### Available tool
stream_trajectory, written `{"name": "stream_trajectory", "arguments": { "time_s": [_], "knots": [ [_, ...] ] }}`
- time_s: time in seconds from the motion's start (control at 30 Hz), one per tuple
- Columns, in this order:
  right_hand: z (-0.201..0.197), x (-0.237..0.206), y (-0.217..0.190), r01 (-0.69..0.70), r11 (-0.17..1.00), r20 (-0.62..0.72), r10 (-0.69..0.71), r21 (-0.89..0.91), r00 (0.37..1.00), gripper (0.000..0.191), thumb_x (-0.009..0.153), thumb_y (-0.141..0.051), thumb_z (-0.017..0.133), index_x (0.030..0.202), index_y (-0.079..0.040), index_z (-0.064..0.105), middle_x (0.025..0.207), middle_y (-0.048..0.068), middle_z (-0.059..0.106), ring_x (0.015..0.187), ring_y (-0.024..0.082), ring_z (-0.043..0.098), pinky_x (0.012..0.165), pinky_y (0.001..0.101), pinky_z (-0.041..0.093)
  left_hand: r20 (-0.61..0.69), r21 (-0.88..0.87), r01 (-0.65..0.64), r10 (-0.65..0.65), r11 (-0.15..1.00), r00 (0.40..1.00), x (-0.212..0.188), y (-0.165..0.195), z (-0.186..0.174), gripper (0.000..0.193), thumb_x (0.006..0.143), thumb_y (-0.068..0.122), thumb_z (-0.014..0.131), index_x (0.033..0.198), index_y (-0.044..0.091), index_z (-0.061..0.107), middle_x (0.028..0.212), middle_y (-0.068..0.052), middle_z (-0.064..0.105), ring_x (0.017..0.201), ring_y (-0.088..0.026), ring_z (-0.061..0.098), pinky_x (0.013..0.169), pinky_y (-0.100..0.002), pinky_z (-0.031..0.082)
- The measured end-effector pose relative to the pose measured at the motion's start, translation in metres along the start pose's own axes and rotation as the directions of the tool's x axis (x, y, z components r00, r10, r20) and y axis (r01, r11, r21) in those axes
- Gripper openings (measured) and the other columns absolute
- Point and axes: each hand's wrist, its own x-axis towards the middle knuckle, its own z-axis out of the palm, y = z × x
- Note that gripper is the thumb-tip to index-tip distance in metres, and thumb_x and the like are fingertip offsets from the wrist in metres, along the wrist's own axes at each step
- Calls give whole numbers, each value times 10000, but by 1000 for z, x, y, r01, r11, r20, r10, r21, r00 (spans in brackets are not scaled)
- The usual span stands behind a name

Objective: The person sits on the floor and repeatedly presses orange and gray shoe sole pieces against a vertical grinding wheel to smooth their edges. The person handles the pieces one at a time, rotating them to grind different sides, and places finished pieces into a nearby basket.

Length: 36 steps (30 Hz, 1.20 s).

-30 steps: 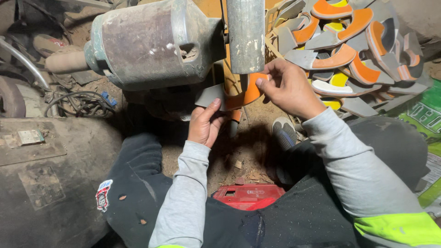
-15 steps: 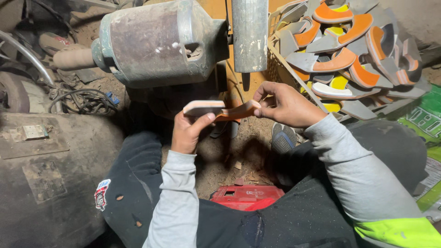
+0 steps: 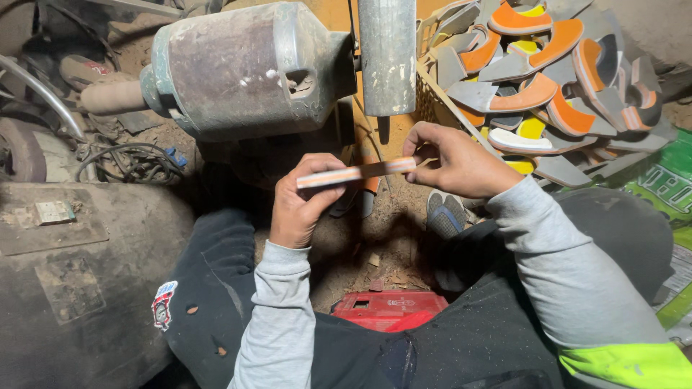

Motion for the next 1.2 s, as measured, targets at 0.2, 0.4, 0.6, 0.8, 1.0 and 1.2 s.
{"name": "stream_trajectory", "arguments": {
  "time_s": [0.2,0.4,0.6,0.8,1.0,1.2],
  "knots": [
    [-16,6,11,-145,972,-144,173,185,974,209,930,-131,709,1095,-21,642,830,20,666,686,78,625,611,259,537,-78,-403,240,-294,883,953,12,-47,25,267,1003,99,698,1233,-30,660,1096,-111,691,954,-178,657,872,-362,557],
    [-31,19,18,24,988,-387,-81,-152,919,229,970,-146,718,1125,22,705,842,12,659,734,70,551,658,238,476,59,-632,283,-319,722,946,24,-83,41,324,1012,220,603,1258,8,602,1116,-128,716,992,-270,730,899,-426,595],
    [-16,26,18,21,998,-337,3,67,942,238,960,-150,685,1123,22,662,839,4,679,711,64,646,630,225,527,-39,-613,282,-385,738,922,22,-87,24,315,1034,183,660,1286,1,614,1169,-85,698,1057,-191,685,937,-391,576],
    [8,19,14,-40,995,-297,66,93,953,209,968,-131,663,1091,37,644,805,19,661,687,82,678,593,244,530,-49,-523,260,-334,812,941,12,-69,2,354,983,196,693,1240,-42,641,1112,-118,720,977,-201,705,804,-367,608],
    [25,11,12,-70,987,-230,102,145,968,203,956,-131,675,1087,22,646,848,35,656,719,86,651,629,253,549,-37,-425,316,-365,848,930,7,-48,-11,333,999,193,684,1132,-112,694,1006,-208,748,835,-245,739,749,-351,605],
    [10,4,8,-79,986,11,78,148,997,203,894,-104,712,1045,3,630,907,28,692,820,94,704,735,252,578,36,-26,183,-182,983,983,-5,-5,-20,278,942,107,673,1188,-1,742,1058,-104,729,876,-161,669,821,-307,545]
  ]
}}
